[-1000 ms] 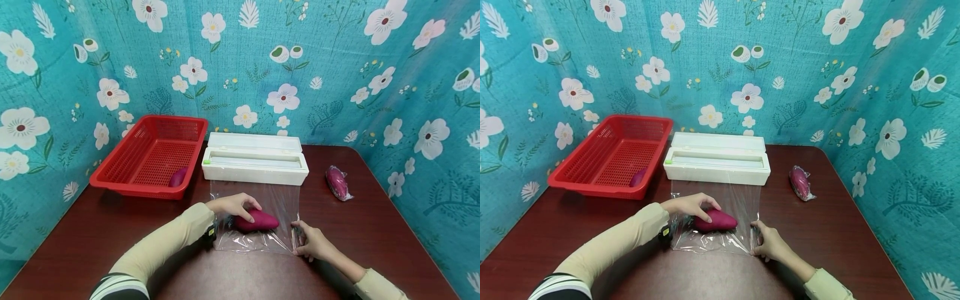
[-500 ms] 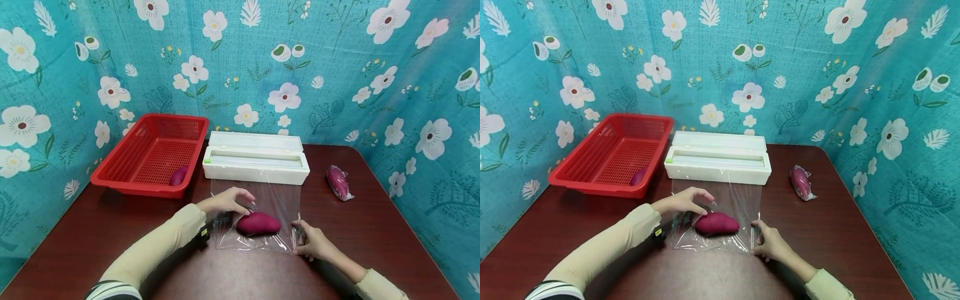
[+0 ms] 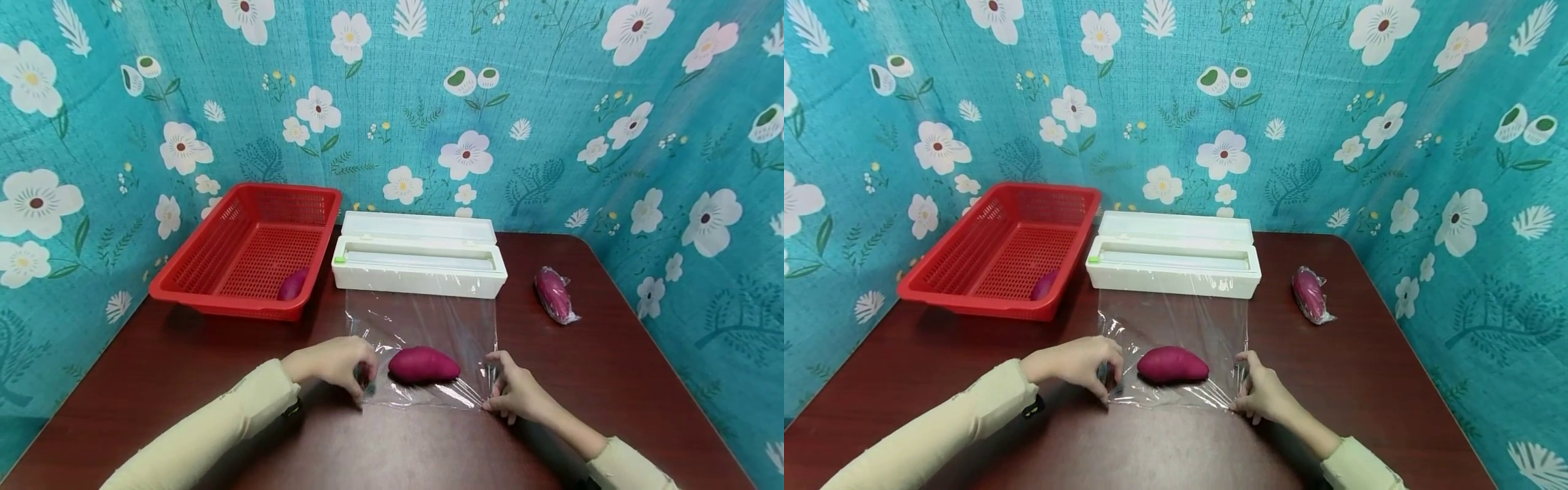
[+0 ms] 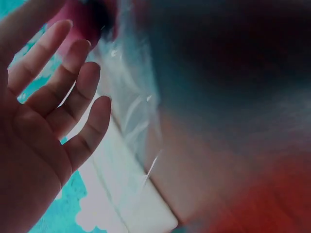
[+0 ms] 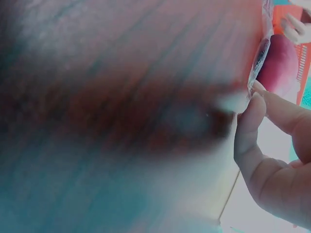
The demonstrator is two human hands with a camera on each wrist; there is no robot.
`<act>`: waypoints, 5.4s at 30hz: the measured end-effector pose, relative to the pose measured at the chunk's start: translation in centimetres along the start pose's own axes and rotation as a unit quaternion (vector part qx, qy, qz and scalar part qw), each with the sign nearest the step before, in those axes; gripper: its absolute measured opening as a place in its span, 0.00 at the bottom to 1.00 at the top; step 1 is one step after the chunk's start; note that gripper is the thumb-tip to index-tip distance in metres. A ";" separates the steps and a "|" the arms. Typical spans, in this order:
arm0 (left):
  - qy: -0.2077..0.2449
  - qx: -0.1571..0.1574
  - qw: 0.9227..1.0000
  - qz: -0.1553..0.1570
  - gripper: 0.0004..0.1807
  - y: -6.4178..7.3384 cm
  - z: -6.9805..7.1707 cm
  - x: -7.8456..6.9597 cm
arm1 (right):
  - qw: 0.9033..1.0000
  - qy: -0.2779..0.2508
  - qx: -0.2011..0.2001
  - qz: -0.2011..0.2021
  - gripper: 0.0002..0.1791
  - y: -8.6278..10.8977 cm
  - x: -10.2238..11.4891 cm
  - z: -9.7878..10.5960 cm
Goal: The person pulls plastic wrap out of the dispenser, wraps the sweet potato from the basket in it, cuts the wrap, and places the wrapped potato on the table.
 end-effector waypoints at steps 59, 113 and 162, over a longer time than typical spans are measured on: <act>0.358 -0.134 0.914 0.138 0.08 0.7 0.0 5.7 | 0.960 0.068 -0.053 0.266 0.14 -0.9 7.6 3.0; 0.035 -0.224 0.921 0.317 0.08 -3.4 2.4 8.7 | 0.918 0.359 -0.105 0.132 0.12 -8.2 2.0 2.3; -0.022 -0.158 0.966 0.204 0.15 -4.3 1.8 6.0 | 0.956 0.213 0.030 0.201 0.21 -8.6 2.8 0.4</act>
Point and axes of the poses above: each hand's wrist, its own y-axis away from the middle knuckle, its own z-axis out of the back of the hand, x = y × z, the point moved 10 cm from there along -y, towards the middle knuckle, and after that the axes turned 5 degrees about z, right-handed, at the moved point
